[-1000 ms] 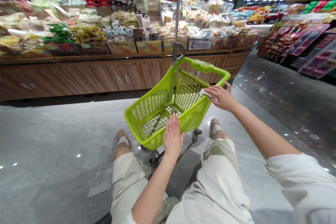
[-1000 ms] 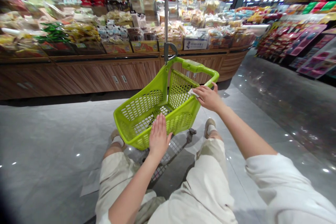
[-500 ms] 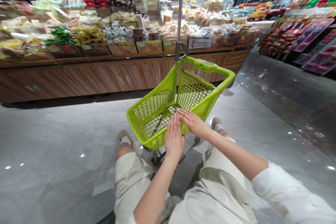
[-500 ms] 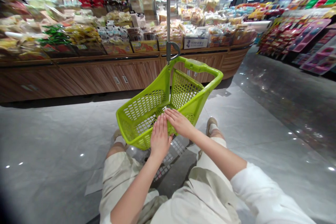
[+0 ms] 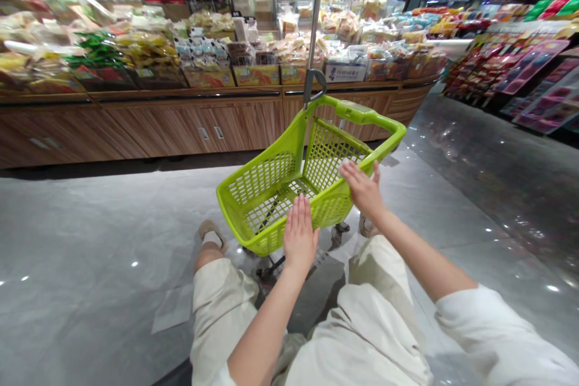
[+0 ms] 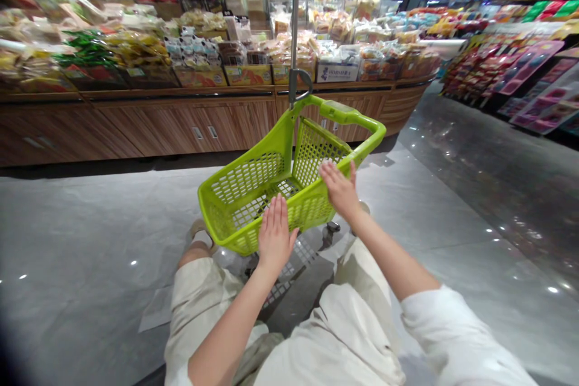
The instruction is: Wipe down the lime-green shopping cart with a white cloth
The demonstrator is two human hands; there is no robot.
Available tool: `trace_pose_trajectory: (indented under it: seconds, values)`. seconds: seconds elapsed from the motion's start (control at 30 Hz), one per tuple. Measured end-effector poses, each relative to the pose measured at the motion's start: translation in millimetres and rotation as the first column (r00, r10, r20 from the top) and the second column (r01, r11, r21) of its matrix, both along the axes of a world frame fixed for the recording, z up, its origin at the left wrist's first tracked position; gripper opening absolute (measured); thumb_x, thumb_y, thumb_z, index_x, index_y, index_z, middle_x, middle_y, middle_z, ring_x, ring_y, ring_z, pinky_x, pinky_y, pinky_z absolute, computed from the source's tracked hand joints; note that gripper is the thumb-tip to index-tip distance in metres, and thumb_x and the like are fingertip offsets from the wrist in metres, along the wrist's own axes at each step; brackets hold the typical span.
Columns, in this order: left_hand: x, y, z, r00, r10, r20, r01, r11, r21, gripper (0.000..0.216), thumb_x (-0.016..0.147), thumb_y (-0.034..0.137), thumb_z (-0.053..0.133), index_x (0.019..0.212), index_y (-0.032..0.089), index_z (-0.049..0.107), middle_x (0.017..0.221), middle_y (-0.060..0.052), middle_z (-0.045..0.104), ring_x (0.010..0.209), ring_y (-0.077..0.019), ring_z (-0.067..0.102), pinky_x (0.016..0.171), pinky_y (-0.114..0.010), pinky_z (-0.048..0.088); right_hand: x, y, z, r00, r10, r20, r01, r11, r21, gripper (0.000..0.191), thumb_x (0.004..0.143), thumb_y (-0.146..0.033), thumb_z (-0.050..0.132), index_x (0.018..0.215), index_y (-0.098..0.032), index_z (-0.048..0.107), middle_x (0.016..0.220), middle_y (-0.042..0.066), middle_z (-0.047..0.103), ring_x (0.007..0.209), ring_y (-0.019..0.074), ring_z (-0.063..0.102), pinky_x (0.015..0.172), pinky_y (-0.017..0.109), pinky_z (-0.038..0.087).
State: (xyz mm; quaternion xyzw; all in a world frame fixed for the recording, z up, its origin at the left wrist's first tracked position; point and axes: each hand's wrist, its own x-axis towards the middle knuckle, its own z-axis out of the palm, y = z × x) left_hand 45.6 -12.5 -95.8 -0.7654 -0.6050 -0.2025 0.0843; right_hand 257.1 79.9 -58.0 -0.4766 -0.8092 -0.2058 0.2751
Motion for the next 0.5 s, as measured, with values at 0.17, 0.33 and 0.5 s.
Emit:
trace_pose_trajectory:
  seconds: [0.17,0.33,0.5]
  values:
    - [-6,0,0.7,1.000,-0.005,-0.028,0.005,1.000,-0.011,0.094,0.088,0.028,0.058,0.156,0.005,-0.002,0.165,-0.016,0.015,0.154,-0.0254,0.010,0.125,-0.043,0.019,-67,-31,-21.4,0.946,0.294,0.134,-0.278,0.952,-0.127,0.054,0.093,-0.009,0.038,0.146,-0.019,0.044,0.149,0.009,0.051,0.142,0.0190,0.041,0.125,0.049,-0.002]
    - [-19,-1,0.3,0.997,-0.051,-0.053,0.052,0.998,0.029,0.085,0.094,0.036,0.050,0.157,0.006,0.001,0.165,-0.015,0.017,0.153,-0.0254,0.015,0.124,-0.042,0.022,30,9,18.7,0.958,0.196,0.211,-0.199,0.980,-0.010,0.057,0.093,-0.004,0.037,0.147,-0.023,0.042,0.142,0.007,0.058,0.135,0.0195,0.050,0.122,0.052,-0.008]
    - [-35,5,-3.6,0.984,-0.162,-0.078,0.169,0.981,0.098,0.070,0.098,0.037,0.040,0.157,0.010,0.013,0.160,-0.012,0.033,0.150,-0.0224,0.027,0.122,-0.039,0.026,100,28,50.9,0.988,-0.008,0.154,0.004,1.000,0.025,0.053,0.094,-0.006,0.034,0.143,-0.023,0.047,0.141,0.008,0.059,0.135,0.0222,0.050,0.120,0.056,-0.005]
